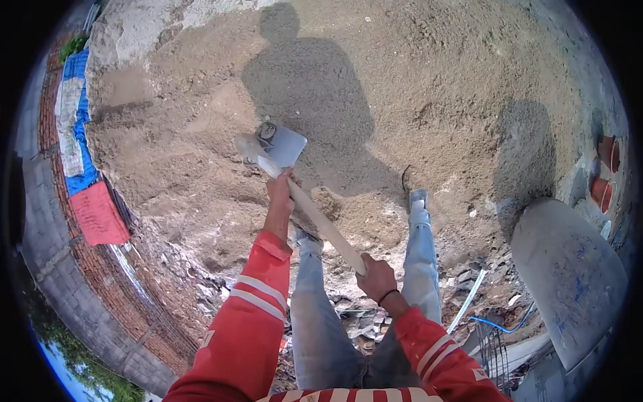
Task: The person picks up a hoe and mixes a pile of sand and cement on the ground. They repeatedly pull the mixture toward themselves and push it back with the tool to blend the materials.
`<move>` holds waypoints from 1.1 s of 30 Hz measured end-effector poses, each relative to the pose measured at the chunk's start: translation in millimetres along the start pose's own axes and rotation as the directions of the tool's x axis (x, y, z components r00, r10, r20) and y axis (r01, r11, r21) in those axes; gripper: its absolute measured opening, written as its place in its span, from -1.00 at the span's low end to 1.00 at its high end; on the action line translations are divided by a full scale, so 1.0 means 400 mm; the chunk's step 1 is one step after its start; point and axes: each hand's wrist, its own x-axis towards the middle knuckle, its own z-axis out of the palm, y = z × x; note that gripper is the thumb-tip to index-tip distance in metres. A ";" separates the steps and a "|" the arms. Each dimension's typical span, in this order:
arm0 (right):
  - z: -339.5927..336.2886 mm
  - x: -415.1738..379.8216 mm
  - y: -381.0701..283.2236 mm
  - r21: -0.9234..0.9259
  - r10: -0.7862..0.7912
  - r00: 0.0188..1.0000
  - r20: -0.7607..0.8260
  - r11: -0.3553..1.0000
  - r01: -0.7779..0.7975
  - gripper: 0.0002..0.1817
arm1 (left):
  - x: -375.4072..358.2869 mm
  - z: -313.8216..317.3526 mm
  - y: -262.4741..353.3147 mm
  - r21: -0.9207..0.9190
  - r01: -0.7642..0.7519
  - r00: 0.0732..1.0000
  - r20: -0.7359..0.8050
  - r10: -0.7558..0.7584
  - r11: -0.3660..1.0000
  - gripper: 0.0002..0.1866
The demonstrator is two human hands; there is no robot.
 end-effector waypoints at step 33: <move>0.293 0.080 -0.189 0.064 0.206 0.956 0.210 0.973 -0.224 -0.58 | 0.121 -0.336 -0.450 0.173 0.561 0.815 0.057 -0.577 0.810 -0.89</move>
